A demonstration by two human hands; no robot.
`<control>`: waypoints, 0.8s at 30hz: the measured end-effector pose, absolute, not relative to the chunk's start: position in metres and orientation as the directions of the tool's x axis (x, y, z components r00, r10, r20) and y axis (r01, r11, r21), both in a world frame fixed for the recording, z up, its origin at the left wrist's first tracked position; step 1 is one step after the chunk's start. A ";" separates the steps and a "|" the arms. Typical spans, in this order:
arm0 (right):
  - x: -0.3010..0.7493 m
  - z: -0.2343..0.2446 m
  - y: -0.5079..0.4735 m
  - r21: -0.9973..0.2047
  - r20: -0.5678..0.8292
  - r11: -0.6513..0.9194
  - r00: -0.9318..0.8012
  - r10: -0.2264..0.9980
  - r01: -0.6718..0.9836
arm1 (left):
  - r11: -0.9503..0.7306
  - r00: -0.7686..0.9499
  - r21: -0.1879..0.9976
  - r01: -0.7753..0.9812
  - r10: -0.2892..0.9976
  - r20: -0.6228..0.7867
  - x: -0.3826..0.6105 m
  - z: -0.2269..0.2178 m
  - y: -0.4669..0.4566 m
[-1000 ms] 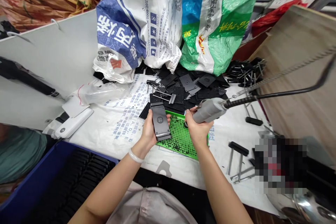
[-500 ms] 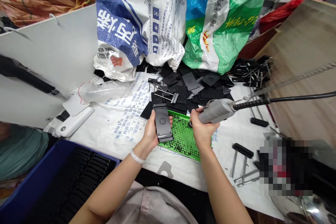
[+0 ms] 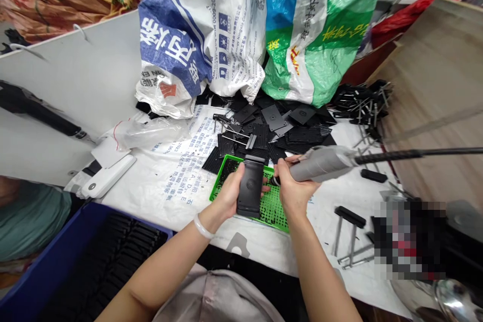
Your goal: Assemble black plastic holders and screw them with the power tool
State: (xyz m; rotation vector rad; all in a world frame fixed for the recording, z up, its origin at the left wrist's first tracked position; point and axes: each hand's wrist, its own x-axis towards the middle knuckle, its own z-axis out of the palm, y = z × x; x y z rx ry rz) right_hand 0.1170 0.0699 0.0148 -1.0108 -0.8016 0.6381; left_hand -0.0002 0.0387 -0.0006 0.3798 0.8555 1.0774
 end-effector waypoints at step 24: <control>0.130 -0.001 0.080 -0.945 0.292 0.325 0.533 0.794 0.032 | 0.393 0.052 0.591 -0.704 0.859 -0.509 -0.005 -0.014 0.045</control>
